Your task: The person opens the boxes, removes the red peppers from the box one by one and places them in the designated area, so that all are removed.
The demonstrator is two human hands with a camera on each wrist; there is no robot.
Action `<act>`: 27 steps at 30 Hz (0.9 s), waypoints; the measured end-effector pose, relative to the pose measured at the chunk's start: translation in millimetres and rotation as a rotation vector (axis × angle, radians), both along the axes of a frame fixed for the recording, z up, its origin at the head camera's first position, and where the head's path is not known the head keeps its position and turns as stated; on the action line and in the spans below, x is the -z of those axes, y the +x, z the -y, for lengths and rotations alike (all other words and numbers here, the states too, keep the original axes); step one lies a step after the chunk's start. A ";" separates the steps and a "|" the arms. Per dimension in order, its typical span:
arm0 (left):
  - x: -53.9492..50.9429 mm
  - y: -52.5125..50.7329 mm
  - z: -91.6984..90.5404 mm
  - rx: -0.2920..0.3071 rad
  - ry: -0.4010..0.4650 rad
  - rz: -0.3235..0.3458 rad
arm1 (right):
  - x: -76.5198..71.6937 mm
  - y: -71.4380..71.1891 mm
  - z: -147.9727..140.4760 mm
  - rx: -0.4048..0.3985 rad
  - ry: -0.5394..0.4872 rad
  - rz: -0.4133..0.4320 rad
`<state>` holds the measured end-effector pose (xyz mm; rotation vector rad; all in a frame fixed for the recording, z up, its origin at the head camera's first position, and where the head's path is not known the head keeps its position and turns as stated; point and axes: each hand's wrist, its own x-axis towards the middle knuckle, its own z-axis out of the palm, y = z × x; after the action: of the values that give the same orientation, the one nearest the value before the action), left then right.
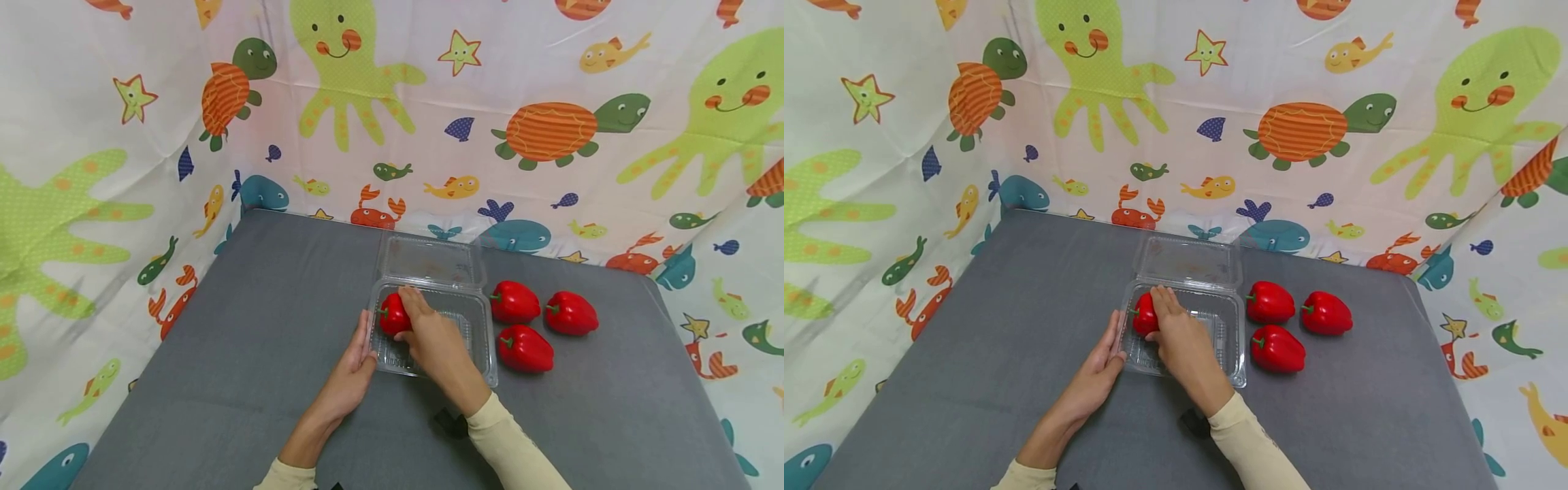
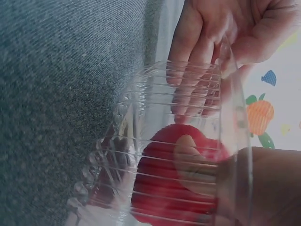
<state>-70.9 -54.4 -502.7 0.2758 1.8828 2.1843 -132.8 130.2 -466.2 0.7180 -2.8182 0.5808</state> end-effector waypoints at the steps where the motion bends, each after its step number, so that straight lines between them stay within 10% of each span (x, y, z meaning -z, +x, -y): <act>1: -0.1 0.0 0.1 0.000 -0.001 0.001 | -0.6 0.9 -0.4 0.000 -0.002 -0.005; 27: -1.8 -0.1 0.3 0.009 -0.005 0.002 | -25.2 18.2 -12.6 0.051 -0.033 -0.050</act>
<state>-71.0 -54.7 -500.9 0.2808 1.8824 2.1727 -114.6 142.8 -441.0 0.6429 -2.7655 0.5908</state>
